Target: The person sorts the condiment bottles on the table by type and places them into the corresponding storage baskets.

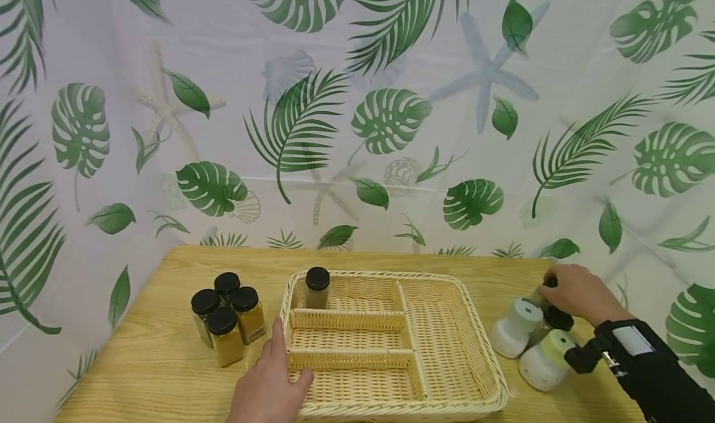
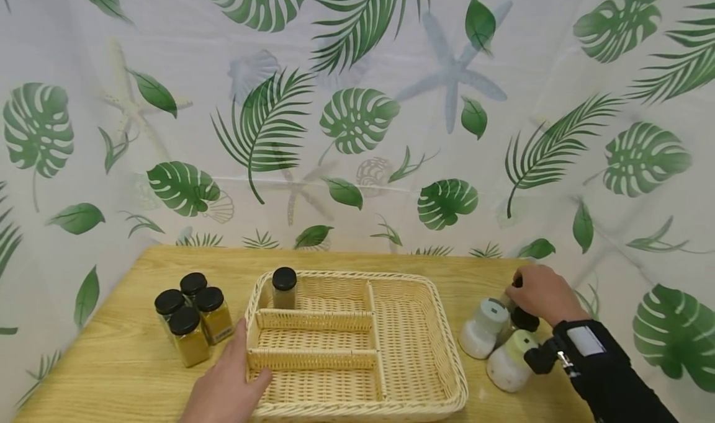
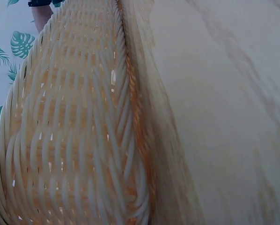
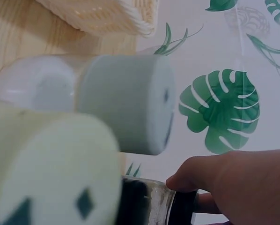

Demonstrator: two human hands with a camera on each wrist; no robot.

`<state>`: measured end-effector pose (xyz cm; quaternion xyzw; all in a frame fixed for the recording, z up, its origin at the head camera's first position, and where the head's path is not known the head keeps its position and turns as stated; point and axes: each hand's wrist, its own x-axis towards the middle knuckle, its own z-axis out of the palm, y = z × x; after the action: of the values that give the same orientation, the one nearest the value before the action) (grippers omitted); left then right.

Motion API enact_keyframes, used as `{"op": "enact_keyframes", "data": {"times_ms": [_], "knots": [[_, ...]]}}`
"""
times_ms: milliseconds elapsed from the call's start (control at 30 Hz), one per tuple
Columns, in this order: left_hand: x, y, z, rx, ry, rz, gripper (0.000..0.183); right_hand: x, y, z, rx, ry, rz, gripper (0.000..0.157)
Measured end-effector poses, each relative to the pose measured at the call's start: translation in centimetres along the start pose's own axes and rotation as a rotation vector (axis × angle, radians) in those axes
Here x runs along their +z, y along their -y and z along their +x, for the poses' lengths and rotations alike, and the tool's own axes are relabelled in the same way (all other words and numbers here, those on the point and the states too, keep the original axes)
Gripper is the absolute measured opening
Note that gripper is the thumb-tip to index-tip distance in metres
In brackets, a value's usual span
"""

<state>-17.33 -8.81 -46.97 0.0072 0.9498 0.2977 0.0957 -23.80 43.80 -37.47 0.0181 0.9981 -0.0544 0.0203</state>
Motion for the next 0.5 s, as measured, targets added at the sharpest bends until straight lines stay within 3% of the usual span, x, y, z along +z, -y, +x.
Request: {"op": "enact_keyframes", "data": {"times_ms": [267,500], "knots": [[-0.1,0.1,0.0,-0.004,-0.008,-0.009,0.104,-2.2,1.6,0.4,-0.050,-0.048,-0.016,0.037],[-0.1,0.0,-0.2,0.005,-0.023,-0.013,0.102,-3.8,4.5,0.2,-0.048,-0.074,0.008,0.042]]}}
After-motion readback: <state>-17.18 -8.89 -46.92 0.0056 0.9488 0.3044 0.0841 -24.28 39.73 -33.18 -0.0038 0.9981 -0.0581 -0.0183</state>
